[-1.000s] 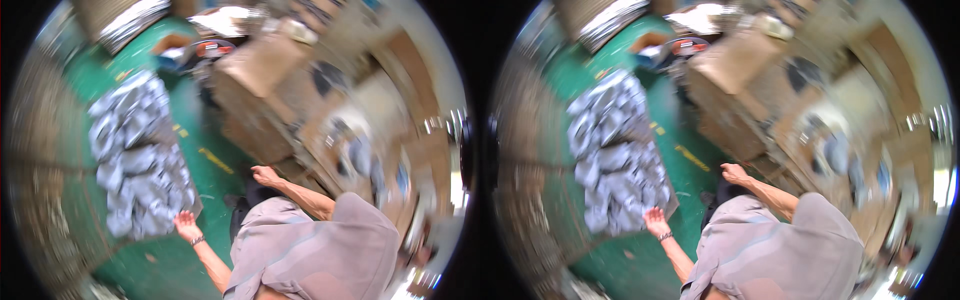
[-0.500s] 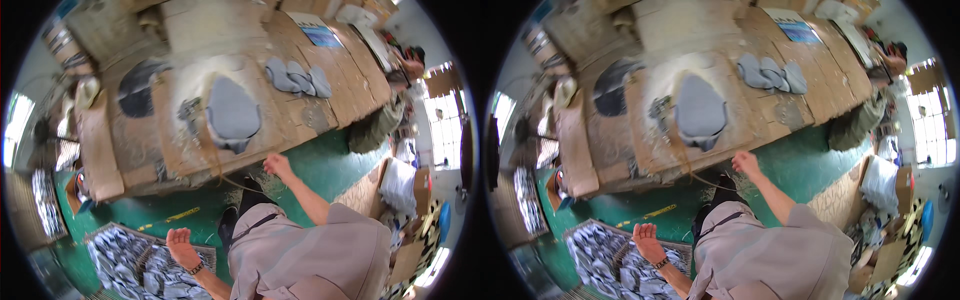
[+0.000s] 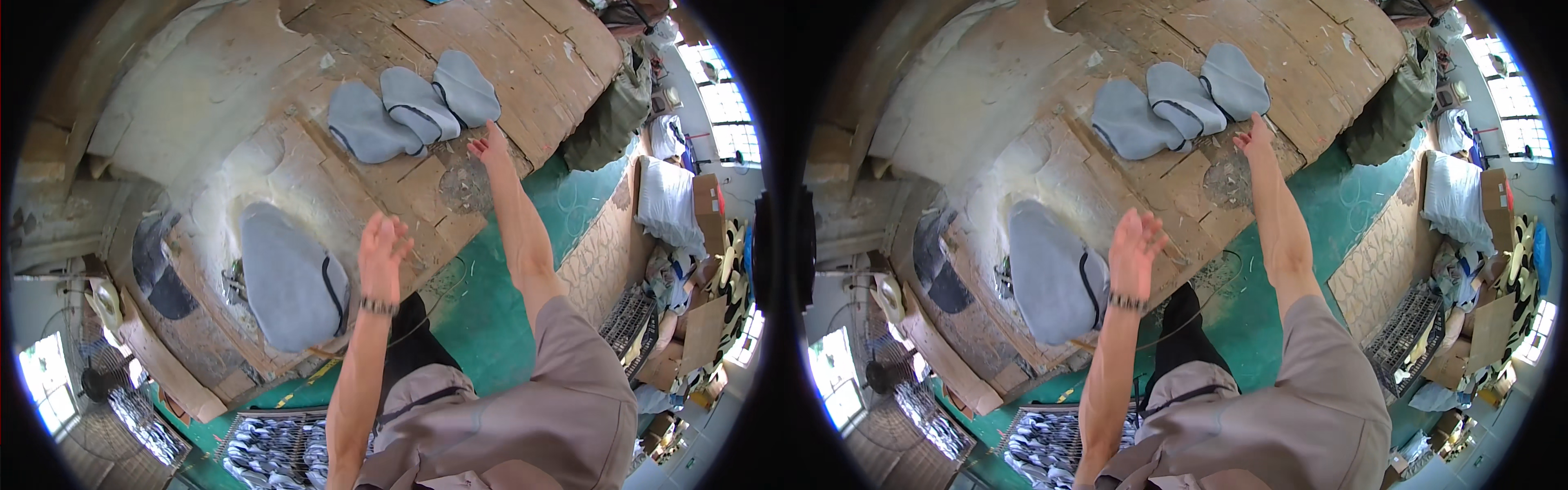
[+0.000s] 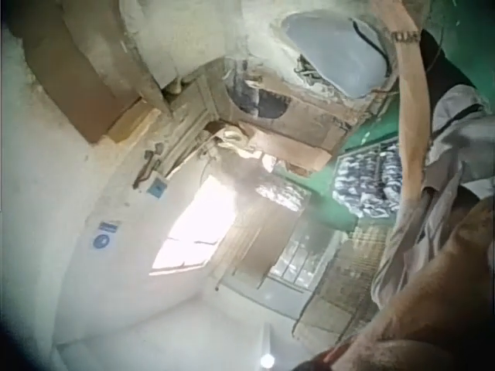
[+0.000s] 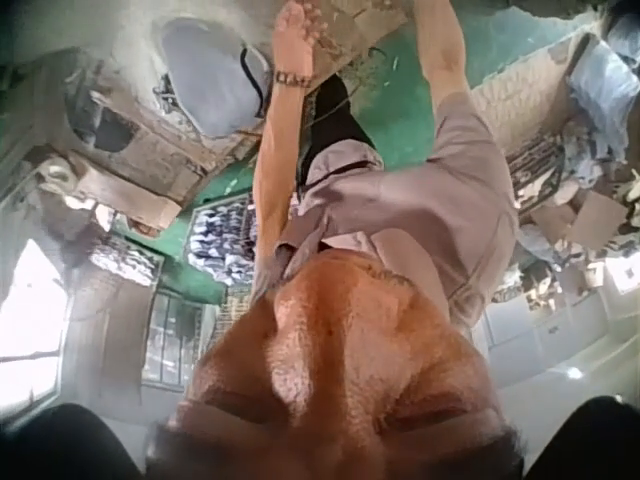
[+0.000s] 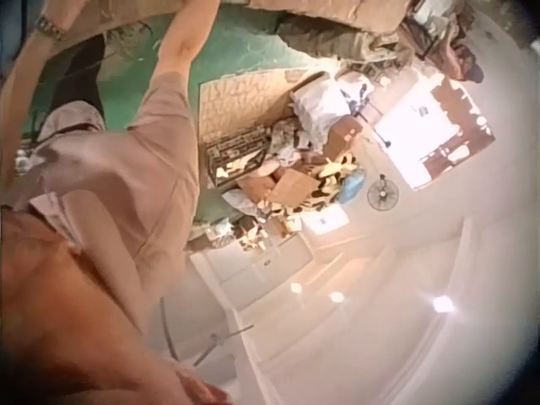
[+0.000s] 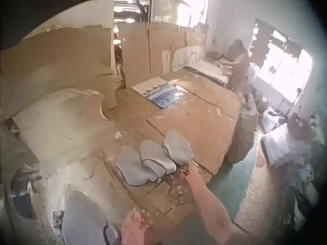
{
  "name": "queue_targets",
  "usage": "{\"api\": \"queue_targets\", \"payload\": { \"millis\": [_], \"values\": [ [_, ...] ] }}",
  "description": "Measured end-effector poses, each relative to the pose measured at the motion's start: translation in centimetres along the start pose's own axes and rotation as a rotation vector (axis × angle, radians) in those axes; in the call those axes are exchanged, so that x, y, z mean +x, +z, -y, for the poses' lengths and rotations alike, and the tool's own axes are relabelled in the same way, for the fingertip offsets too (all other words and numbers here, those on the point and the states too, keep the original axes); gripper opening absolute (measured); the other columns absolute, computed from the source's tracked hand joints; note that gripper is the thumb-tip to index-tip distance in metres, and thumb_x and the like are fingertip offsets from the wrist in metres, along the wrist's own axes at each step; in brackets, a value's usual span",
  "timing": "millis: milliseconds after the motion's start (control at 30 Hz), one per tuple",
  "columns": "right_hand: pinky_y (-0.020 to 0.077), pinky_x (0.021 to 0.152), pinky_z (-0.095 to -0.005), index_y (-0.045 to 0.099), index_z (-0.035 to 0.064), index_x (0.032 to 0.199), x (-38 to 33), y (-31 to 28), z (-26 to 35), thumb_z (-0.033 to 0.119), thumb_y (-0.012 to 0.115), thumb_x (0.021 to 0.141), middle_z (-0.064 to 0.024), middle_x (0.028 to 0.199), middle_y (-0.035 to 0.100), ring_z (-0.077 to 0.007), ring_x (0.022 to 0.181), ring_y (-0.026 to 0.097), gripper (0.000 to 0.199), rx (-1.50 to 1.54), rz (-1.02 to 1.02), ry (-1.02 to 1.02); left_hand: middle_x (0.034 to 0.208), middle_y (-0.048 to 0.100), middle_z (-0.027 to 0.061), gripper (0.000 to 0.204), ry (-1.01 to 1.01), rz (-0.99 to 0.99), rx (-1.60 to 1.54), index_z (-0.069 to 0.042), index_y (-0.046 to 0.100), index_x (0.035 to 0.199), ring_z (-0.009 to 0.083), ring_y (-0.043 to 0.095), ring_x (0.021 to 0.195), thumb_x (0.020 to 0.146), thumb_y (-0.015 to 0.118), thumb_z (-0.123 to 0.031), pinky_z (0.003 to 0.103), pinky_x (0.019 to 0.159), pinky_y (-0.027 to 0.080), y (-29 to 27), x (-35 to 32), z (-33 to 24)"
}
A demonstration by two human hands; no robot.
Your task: Organizing shoe parts into a rack and applying a spray coating.
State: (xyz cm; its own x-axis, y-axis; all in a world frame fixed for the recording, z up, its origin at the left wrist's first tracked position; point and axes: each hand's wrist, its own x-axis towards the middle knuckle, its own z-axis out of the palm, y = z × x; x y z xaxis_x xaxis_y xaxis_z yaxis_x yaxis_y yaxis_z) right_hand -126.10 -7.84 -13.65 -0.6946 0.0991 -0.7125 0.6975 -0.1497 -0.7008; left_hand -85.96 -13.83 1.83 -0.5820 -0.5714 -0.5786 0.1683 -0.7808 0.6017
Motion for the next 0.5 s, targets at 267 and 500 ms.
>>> {"api": "queue_targets", "payload": {
  "millis": [267, 500],
  "values": [
    [0.0567, 0.076, -0.0507, 0.057, 0.0092, 0.126, 6.9, 2.4, 2.0, 0.022, 0.079, 0.087, -0.0123, 0.123, 0.055, -0.0322, 0.095, 0.058, 0.047, -0.161, 0.204, -0.127, 0.129, 0.058, 0.0114, 0.064, -0.244, -0.279, -0.080, -0.003, 0.054, 0.129, 0.0290, 0.052, 0.125, 0.085, 0.084, -0.039, 0.057, 0.105, 0.044, 6.0, 22.2, 3.0],
    [0.0482, 0.082, -0.0695, 0.048, 0.0126, 0.128, -1.7, 6.7, -0.8, 0.016, 0.068, 0.094, -0.0113, 0.123, 0.057, -0.0341, 0.107, 0.060, 0.040, -0.066, 0.325, -0.122, 0.117, 0.065, 0.0130, 0.043, 0.032, -0.518, -0.113, -0.005, 0.055, 0.117, 0.0288, 0.066, 0.099, 0.085, 0.082, -0.014, 0.055, 0.098, 0.049, 6.2, 24.6, 5.5]
  ]
}}
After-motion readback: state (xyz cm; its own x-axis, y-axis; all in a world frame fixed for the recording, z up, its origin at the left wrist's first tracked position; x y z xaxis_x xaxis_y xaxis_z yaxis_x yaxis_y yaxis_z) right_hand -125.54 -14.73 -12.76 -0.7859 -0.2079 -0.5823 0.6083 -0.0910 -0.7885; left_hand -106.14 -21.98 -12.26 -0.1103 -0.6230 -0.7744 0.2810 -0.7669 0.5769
